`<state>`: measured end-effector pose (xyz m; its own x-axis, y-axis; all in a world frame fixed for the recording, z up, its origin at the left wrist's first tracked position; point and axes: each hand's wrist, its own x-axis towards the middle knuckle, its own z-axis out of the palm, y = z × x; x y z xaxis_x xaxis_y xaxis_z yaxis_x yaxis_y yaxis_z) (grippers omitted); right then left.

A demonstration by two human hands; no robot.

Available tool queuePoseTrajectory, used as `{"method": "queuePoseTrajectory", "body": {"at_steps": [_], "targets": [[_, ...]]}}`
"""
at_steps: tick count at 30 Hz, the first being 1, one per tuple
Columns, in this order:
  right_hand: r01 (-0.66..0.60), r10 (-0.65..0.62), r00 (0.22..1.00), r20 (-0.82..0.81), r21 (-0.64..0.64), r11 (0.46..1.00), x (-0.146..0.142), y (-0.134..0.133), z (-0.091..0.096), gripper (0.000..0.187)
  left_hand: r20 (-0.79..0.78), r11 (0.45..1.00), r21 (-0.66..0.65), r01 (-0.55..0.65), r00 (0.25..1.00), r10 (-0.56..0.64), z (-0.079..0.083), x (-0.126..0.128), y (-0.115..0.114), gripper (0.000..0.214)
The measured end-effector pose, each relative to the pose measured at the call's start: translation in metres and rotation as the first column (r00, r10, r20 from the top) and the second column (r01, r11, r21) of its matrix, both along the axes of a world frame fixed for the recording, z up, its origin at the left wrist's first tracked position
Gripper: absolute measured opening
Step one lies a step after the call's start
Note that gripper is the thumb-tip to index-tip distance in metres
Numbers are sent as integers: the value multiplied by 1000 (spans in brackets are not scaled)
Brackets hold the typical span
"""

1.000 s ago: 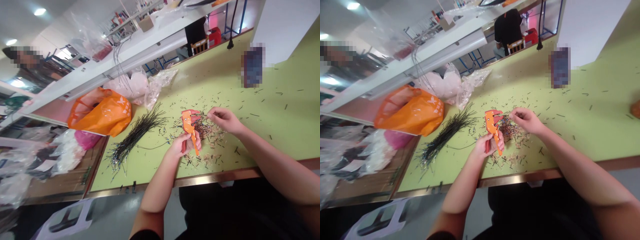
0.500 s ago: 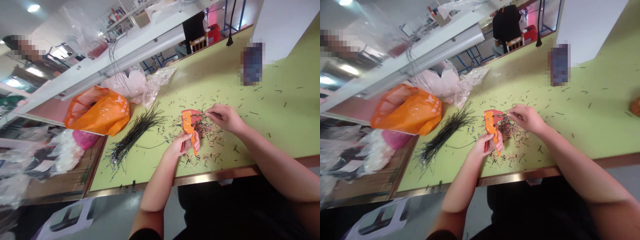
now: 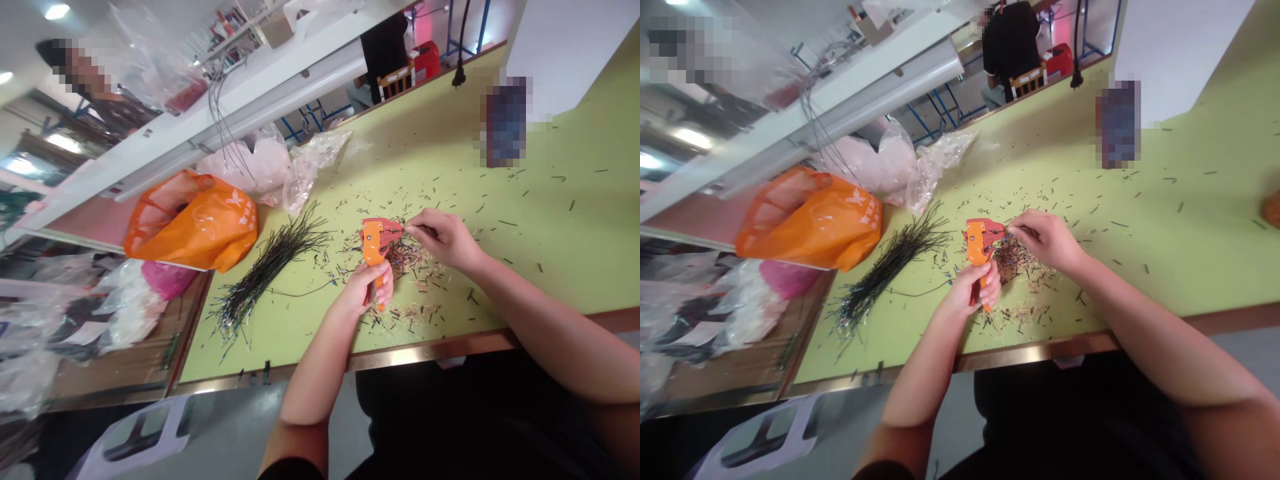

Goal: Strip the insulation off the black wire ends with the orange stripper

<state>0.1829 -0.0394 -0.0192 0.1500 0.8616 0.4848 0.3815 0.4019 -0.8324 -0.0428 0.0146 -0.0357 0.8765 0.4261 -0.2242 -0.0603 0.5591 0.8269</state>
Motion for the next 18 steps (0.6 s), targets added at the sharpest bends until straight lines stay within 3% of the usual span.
{"method": "queuePoseTrajectory", "body": {"at_steps": [4, 6, 10, 14, 16, 18], "targets": [[-74, 47, 956, -290, -82, 994, -12, 0, -4, 34, -41, 999, 22, -47, 998, 47, -2, 3, -5, 56], [-212, 119, 852, -509, -128, 969, -18, 1, -6, 37, -56, 998, 27, -64, 996, 65, -3, 5, -8, 59], [-429, 116, 449, -886, -99, 898, -31, 0, -4, 38, -37, 996, -24, -88, 996, 87, -4, 8, -14, 58], [-495, 4, 47, -999, -20, 869, -36, -2, 5, 29, 2, 992, -74, -106, 994, 106, -6, 12, -17, 57], [-489, -29, -90, -996, 19, 872, -35, -3, 10, 28, 26, 991, -94, -92, 995, 95, -7, 13, -15, 55], [-475, -44, -179, -983, 48, 878, -33, -4, 13, 28, 61, 991, -119, -58, 996, 66, -7, 13, -13, 53]]}}
